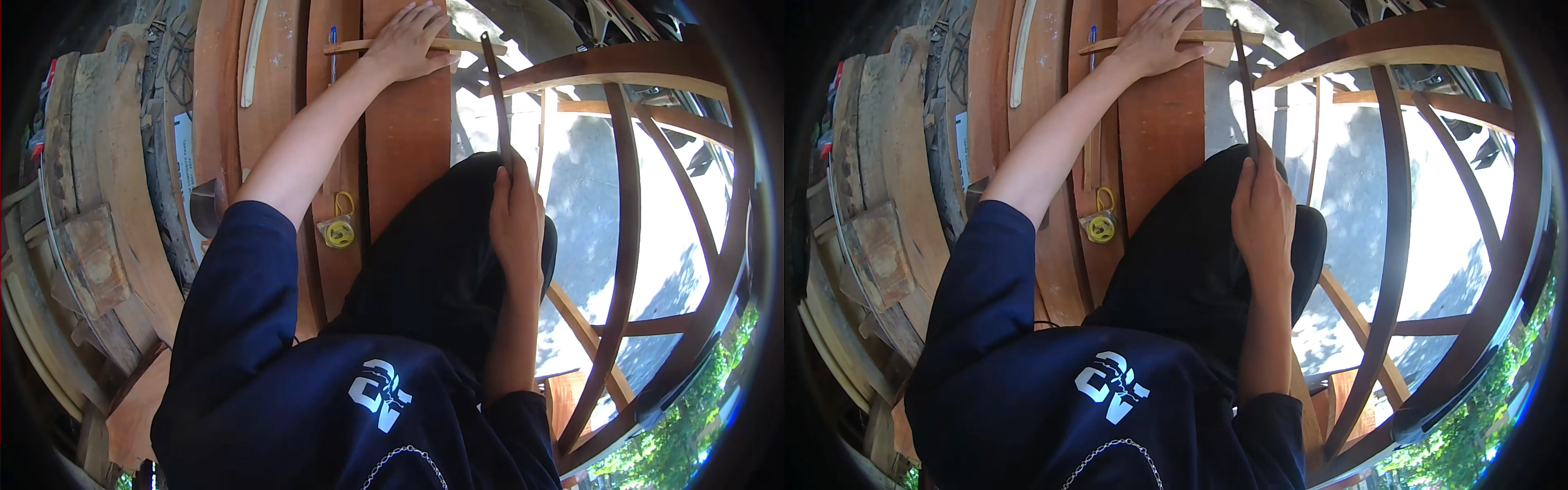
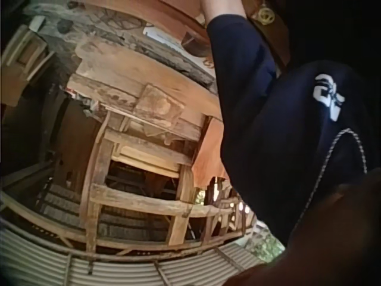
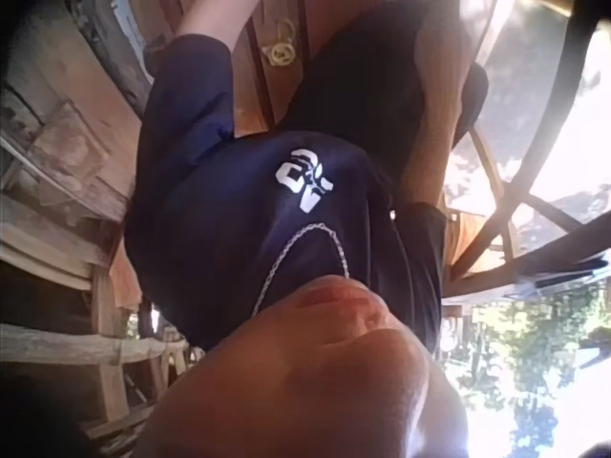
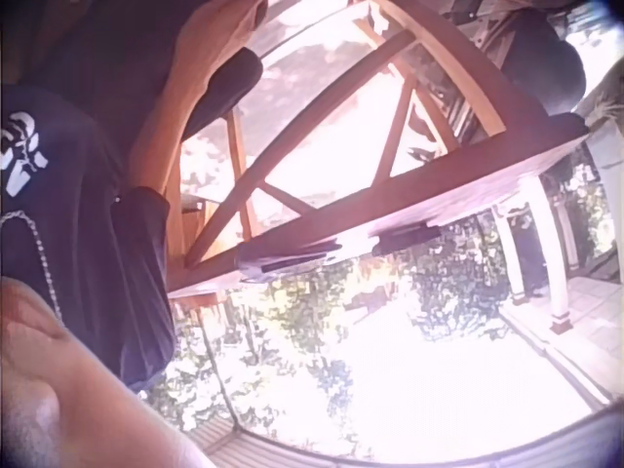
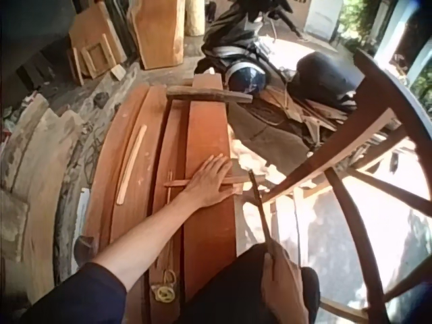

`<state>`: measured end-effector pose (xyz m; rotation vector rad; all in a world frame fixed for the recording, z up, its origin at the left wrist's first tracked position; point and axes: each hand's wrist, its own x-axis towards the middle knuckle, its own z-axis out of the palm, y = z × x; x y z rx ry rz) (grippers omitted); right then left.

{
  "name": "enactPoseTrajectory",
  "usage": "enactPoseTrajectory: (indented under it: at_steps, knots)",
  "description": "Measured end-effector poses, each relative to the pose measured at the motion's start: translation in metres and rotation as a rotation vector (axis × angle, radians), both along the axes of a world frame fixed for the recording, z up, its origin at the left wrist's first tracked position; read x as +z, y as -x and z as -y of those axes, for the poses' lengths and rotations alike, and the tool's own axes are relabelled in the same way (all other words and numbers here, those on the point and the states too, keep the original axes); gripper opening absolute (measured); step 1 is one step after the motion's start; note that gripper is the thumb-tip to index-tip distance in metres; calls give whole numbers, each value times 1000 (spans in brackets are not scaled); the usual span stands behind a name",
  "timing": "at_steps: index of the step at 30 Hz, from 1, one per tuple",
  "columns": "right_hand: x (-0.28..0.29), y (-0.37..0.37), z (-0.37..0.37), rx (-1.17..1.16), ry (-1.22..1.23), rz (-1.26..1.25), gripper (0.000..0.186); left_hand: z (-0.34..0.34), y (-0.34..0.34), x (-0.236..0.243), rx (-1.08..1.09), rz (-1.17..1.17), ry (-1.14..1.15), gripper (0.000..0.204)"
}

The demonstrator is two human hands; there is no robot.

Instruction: Cleaning, measuring, marking, and sawing a small piece of wood in a workshop environment.

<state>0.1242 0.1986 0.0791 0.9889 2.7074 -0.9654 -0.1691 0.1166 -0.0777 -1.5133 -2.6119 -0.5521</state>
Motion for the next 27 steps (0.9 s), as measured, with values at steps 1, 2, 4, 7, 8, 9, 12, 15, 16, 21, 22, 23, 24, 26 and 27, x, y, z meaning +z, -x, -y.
enactPoseTrajectory:
  at_steps: [1, 2, 4, 7, 8, 9, 12, 15, 16, 21, 22, 23, 24, 26, 27]
  knots:
    - [-2, 2, 0, 79, -63, -89, 39, -1, 3, 3, -21, 5, -7, 88]
    - [-5, 4, 2, 179, -86, -143, 40, 0, 4, 7, -37, 12, -13, 87]
    - [-10, 7, 5, 184, -128, -180, 42, 2, 4, 11, -38, 45, -28, 87]
    - [-18, 10, 10, 203, -107, -99, 48, 0, -3, 13, -13, 54, -42, 85]
    - [-19, 11, 11, 175, -126, -89, 48, -1, -5, 12, 12, 41, -34, 84]
    - [-20, 11, 11, 173, -143, -89, 48, -2, -6, 12, 7, 33, -31, 84]
    - [-16, 12, 12, 131, -123, -130, 48, -5, -7, 6, 34, 15, 17, 83]
    - [-7, 8, 15, 85, -113, -164, 45, -7, -2, -3, 24, -101, -137, 66]
    - [-4, 6, 17, 103, -74, -112, 43, -7, -2, -7, 28, -96, -156, 64]
    - [4, 0, 24, 23, 28, -128, 41, -3, 1, -23, 43, -90, -218, 37]
    - [4, 1, 24, 48, 43, -182, 40, -3, 3, -24, -5, -75, -244, 33]
    - [4, 1, 24, 28, 26, -159, 40, -3, 2, -26, -53, -57, -271, 30]
    - [3, 2, 25, -5, 61, -118, 41, -2, 2, -27, -43, -50, -272, 30]
    - [2, 3, 25, -27, 91, -78, 41, -2, 1, -27, -2, -78, -279, 29]
    - [2, 2, 24, -10, 74, -87, 40, -2, 0, -27, 8, -79, -280, 29]
